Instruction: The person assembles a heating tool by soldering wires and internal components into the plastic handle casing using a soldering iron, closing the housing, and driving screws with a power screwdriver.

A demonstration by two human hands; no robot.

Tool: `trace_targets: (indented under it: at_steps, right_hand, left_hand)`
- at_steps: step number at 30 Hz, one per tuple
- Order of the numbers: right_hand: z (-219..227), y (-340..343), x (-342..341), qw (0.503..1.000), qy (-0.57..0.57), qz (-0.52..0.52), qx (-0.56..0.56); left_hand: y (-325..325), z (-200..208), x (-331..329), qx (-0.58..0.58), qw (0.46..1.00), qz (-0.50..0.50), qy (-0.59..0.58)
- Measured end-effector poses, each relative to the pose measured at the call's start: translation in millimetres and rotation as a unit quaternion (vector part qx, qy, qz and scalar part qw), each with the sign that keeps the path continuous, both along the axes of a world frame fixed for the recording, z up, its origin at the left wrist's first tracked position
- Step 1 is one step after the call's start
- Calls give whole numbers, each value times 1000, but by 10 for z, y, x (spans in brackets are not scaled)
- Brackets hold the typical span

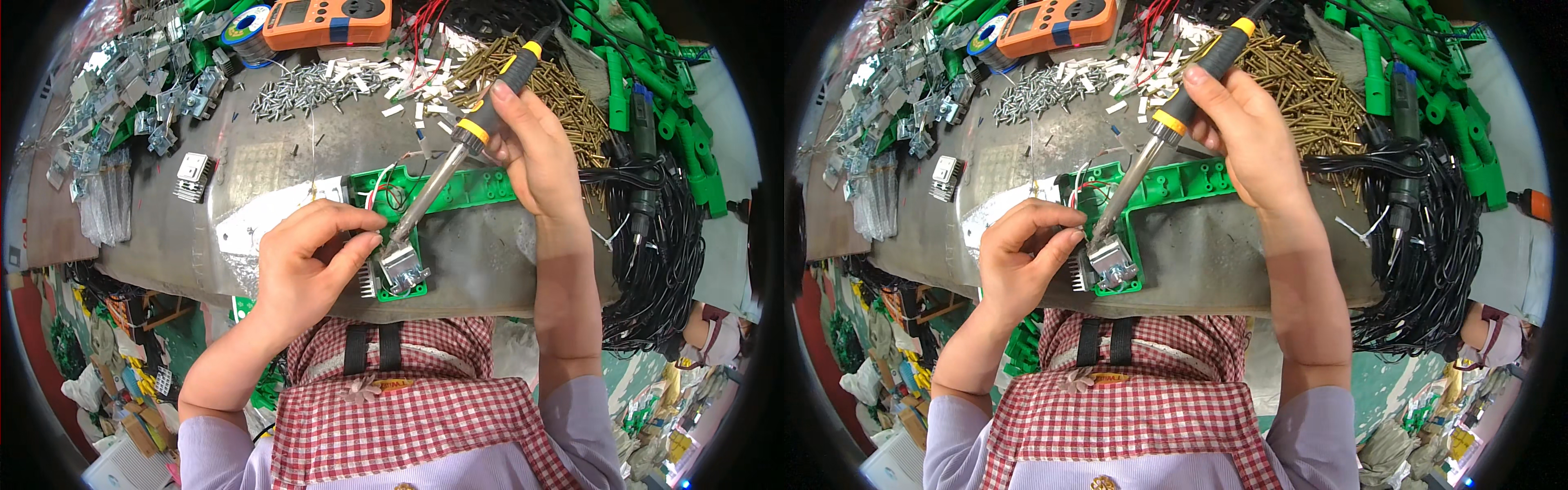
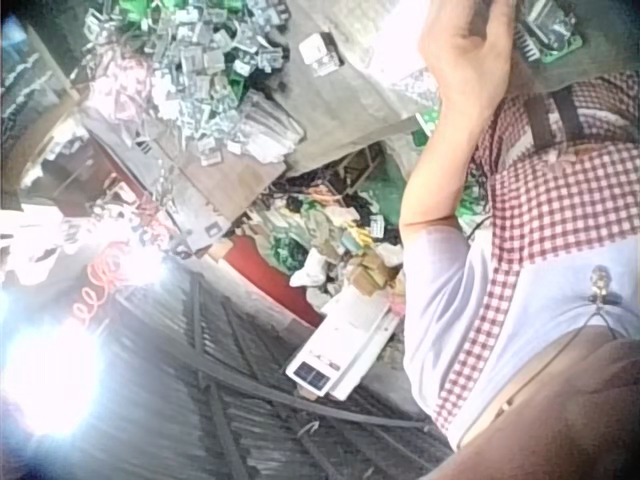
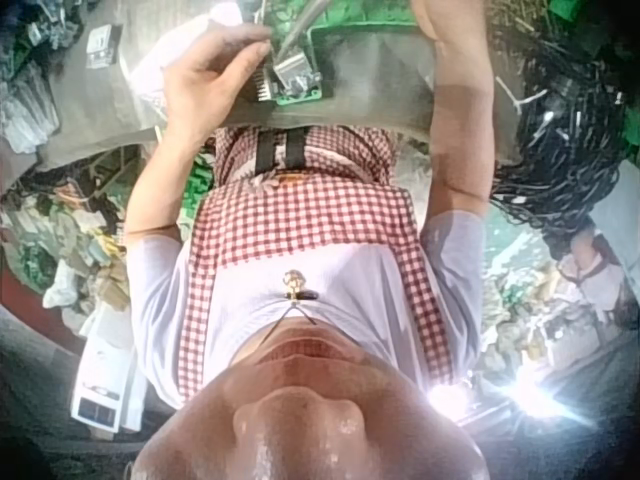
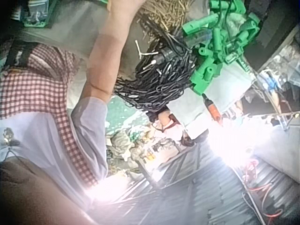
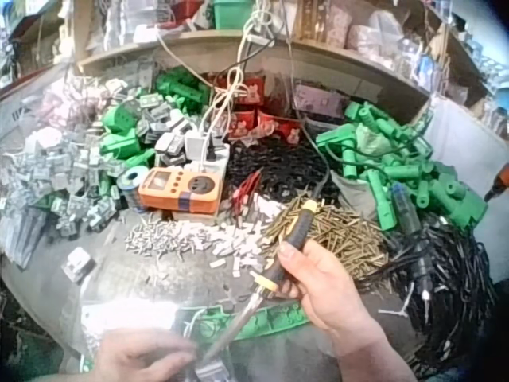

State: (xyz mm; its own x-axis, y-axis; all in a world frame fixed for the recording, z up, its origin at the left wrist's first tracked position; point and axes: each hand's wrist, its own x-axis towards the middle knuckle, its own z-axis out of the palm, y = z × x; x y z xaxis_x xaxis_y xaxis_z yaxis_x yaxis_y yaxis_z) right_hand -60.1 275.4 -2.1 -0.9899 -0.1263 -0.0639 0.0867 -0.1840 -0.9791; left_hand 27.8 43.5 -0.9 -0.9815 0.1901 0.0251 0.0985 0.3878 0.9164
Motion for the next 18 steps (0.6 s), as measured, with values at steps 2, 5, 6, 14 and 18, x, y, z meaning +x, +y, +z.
trace_targets:
  at_steps: [2,5,6,14,18]
  right_hand:
    - [2,0,0,1000,0,4,-6]
    - [7,-1,4,1000,-3,1,-9]
    - [-8,1,-1,1000,0,2,-4]
    - [14,78,-20,1000,-11,-29,-5]
    - [28,103,-26,999,-14,-48,10]
  left_hand:
    - [-11,3,-3,-16,1000,-13,18]
    - [-14,1,-8,-23,1000,-10,13]
    - [-14,5,-9,-24,1000,-10,14]
    - [-4,-29,-20,-35,998,0,51]
    - [-14,-50,-15,-35,997,-6,69]
